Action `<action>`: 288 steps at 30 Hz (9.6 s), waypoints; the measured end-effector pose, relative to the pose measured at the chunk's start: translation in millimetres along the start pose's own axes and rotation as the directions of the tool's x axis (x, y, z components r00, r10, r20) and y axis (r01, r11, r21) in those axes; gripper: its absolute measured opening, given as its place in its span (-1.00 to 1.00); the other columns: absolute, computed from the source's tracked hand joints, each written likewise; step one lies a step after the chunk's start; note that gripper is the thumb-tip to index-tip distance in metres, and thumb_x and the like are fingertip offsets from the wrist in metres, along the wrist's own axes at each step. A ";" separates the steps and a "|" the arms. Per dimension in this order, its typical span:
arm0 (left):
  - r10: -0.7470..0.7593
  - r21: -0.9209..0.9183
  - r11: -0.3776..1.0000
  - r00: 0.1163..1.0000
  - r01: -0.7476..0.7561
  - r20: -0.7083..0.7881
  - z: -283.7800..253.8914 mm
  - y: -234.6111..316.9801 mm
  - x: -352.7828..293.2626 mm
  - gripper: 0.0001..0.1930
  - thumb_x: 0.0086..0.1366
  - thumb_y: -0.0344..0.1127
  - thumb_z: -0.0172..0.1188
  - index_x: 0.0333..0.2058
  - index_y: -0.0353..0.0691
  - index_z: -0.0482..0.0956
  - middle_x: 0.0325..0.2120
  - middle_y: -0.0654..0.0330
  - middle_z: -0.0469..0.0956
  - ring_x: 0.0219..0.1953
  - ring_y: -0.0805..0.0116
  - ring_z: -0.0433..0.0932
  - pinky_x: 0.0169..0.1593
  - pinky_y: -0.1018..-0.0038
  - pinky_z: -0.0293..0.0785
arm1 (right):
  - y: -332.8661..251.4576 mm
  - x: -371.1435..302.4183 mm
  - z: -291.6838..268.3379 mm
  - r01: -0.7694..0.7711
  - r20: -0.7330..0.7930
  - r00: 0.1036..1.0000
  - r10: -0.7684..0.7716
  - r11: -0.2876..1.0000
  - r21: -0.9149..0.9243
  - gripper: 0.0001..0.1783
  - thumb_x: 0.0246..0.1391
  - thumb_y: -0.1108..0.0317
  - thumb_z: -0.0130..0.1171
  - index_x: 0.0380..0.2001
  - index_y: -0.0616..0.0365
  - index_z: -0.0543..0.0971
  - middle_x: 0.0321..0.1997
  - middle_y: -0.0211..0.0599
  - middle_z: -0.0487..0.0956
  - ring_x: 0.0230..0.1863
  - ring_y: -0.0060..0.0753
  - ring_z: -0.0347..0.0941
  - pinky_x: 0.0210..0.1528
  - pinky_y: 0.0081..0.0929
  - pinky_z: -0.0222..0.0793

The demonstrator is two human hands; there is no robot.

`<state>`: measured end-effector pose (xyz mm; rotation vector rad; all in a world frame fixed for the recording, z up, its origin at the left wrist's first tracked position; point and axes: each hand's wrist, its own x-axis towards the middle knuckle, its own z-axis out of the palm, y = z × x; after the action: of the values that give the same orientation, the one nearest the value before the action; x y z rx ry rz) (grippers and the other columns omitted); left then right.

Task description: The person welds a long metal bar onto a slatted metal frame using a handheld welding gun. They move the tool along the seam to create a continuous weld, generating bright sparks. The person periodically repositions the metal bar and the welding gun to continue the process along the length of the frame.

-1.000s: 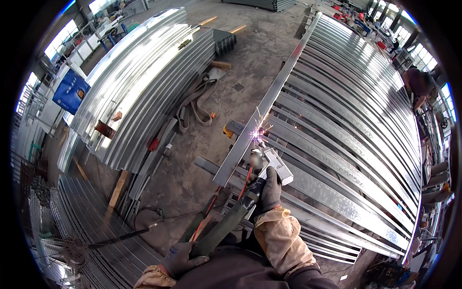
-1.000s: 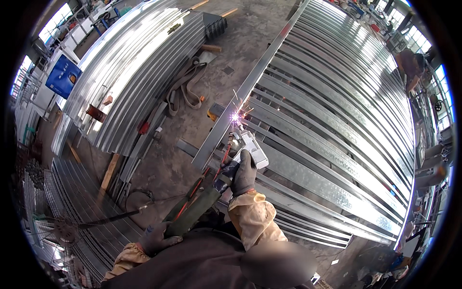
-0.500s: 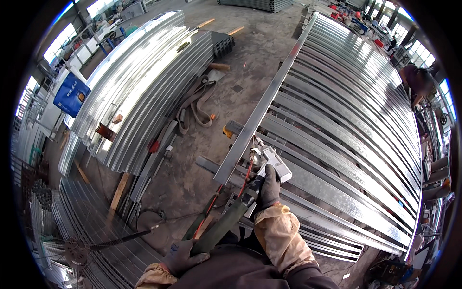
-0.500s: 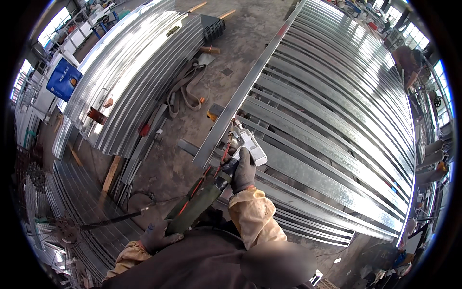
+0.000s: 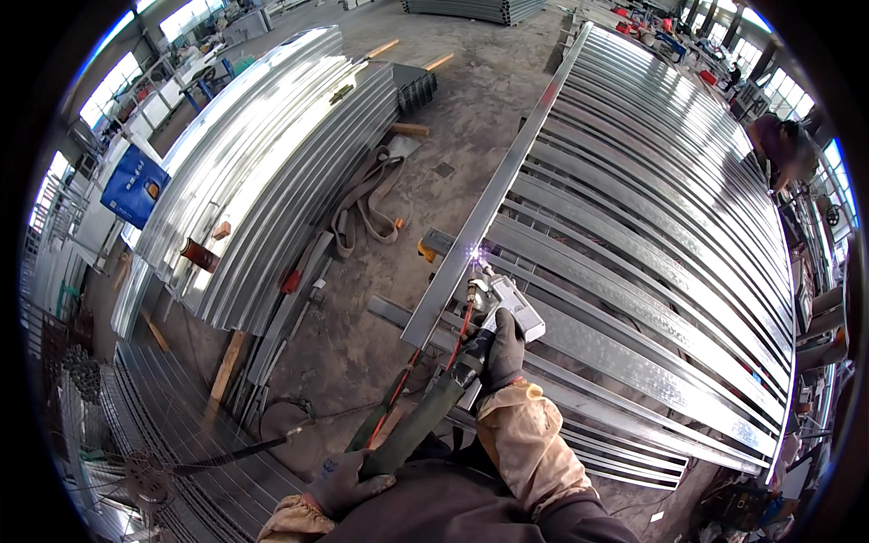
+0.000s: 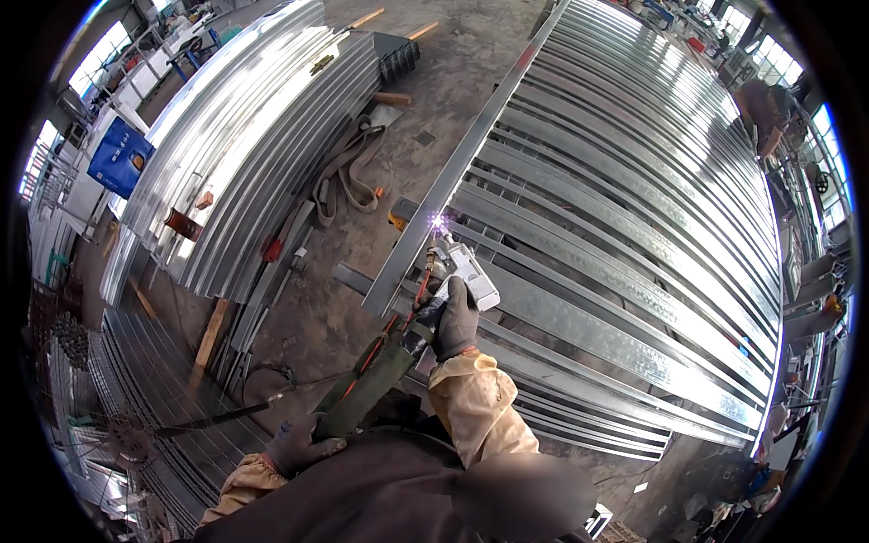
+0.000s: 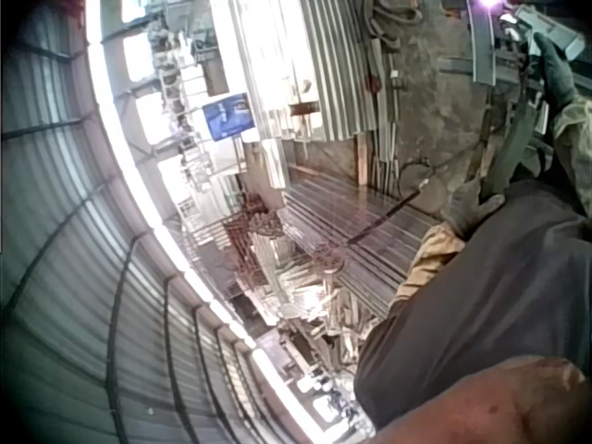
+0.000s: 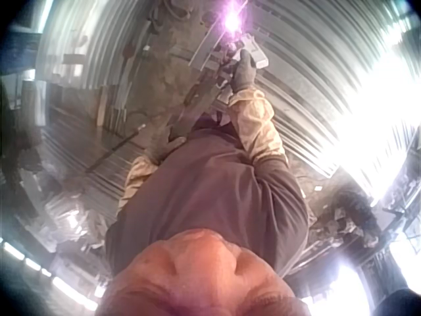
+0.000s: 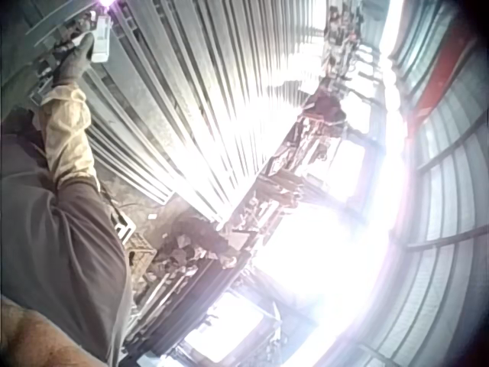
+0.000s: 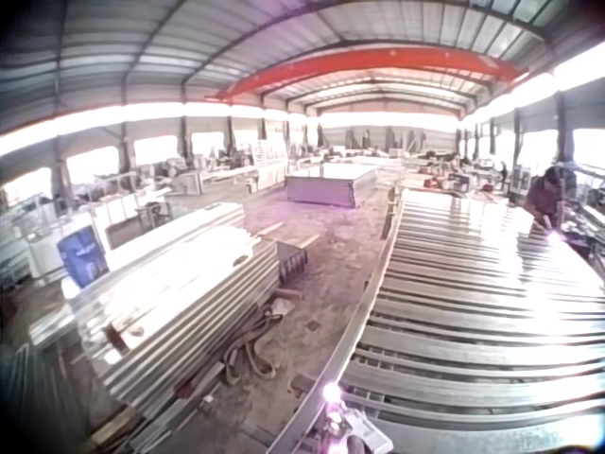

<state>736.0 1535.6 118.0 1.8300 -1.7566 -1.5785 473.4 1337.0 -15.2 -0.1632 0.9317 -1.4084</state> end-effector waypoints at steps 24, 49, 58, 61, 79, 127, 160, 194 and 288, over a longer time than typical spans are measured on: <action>0.049 0.055 0.997 0.997 -0.046 -0.053 -1.0 -7.8 -12.5 -0.40 0.15 0.17 0.32 -0.13 -0.32 0.63 -0.32 -0.11 0.66 -0.21 -0.03 0.68 -0.17 0.24 0.53 | -12.5 -26.6 19.7 -0.049 -0.027 0.998 0.050 0.999 0.018 -0.61 0.35 0.10 0.07 -0.11 0.28 0.52 -0.47 -0.15 0.58 -0.52 -0.20 0.57 -0.46 -0.26 0.56; 0.078 0.104 0.992 0.994 -0.069 -0.081 10.8 -29.5 -23.9 -0.36 0.15 0.14 0.36 -0.07 -0.37 0.61 -0.34 -0.14 0.65 -0.24 -0.05 0.68 -0.22 0.22 0.54 | 20.4 -20.7 -9.2 -0.018 -0.011 1.000 0.018 1.000 0.003 -0.48 0.31 -0.07 0.12 -0.20 0.31 0.51 -0.50 -0.15 0.58 -0.51 -0.19 0.58 -0.45 -0.28 0.56; 0.022 0.105 0.994 1.000 -0.020 -0.016 9.6 -26.1 -23.3 -0.46 0.16 -0.01 0.37 -0.06 -0.37 0.61 -0.27 -0.11 0.68 -0.18 0.04 0.70 -0.14 0.27 0.54 | 23.8 -16.8 -12.0 -0.010 -0.052 0.999 0.008 0.999 -0.032 -0.47 0.29 -0.08 0.13 -0.21 0.29 0.51 -0.50 -0.14 0.60 -0.54 -0.19 0.58 -0.47 -0.29 0.57; 0.022 0.106 0.994 0.999 -0.019 -0.030 14.0 -30.9 -23.1 -0.46 0.16 -0.01 0.37 -0.06 -0.37 0.61 -0.27 -0.12 0.67 -0.17 0.04 0.70 -0.14 0.27 0.54 | 14.6 -25.8 -2.4 -0.045 -0.023 0.999 0.043 0.997 -0.055 -0.49 0.30 -0.07 0.12 -0.21 0.27 0.52 -0.50 -0.15 0.60 -0.54 -0.20 0.58 -0.49 -0.31 0.57; -0.018 0.052 0.998 1.000 0.019 -0.017 6.4 -15.1 -33.0 -0.42 0.17 0.04 0.37 -0.04 -0.38 0.61 -0.25 -0.12 0.67 -0.15 0.07 0.69 -0.11 0.28 0.53 | 14.4 -36.8 2.6 -0.073 -0.052 0.996 0.070 0.996 -0.049 -0.54 0.36 0.03 0.03 -0.20 0.32 0.50 -0.50 -0.09 0.58 -0.52 -0.13 0.57 -0.44 -0.24 0.55; 0.025 0.048 0.999 0.993 -0.020 -0.114 13.3 -36.5 -57.2 -0.41 0.17 0.14 0.34 -0.12 -0.35 0.62 -0.32 -0.15 0.64 -0.21 -0.06 0.67 -0.17 0.21 0.52 | 23.2 -59.1 0.9 -0.080 -0.039 0.996 0.075 0.986 -0.148 -0.53 0.37 0.00 -0.01 -0.25 0.27 0.53 -0.48 -0.11 0.61 -0.53 -0.21 0.58 -0.46 -0.27 0.57; -0.015 -0.077 0.997 0.993 0.006 -0.117 20.2 -57.4 -71.9 -0.46 0.18 0.05 0.35 -0.06 -0.31 0.63 -0.29 -0.07 0.68 -0.21 0.05 0.69 -0.14 0.28 0.53 | 35.1 -72.3 -1.2 -0.094 -0.017 0.996 0.092 0.986 -0.141 -0.49 0.35 -0.05 0.03 -0.23 0.29 0.51 -0.51 -0.12 0.59 -0.53 -0.18 0.57 -0.47 -0.23 0.56; -0.048 0.019 0.999 0.992 0.051 -0.116 12.5 -48.1 -85.6 -0.48 0.16 -0.04 0.41 -0.06 -0.37 0.61 -0.28 -0.09 0.68 -0.20 0.09 0.70 -0.16 0.29 0.56 | 45.5 -86.0 -9.5 -0.092 -0.034 0.995 0.089 0.991 -0.097 -0.57 0.35 -0.01 0.07 -0.21 0.22 0.52 -0.44 -0.16 0.60 -0.48 -0.20 0.59 -0.42 -0.24 0.60; -0.091 -0.024 0.996 0.986 0.088 -0.137 21.8 -63.6 -125.3 -0.47 0.13 -0.05 0.45 -0.06 -0.32 0.62 -0.33 -0.05 0.68 -0.28 0.08 0.70 -0.22 0.30 0.57 | 40.0 -144.0 -2.7 -0.277 -0.009 0.961 0.277 0.960 -0.049 -0.54 0.37 -0.01 0.06 -0.01 0.21 0.45 -0.32 -0.06 0.64 -0.35 -0.15 0.62 -0.28 -0.23 0.64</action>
<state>790.8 1666.0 132.7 1.9836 -1.6169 -1.4540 518.9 1473.9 24.3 -0.0648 0.9520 -1.1269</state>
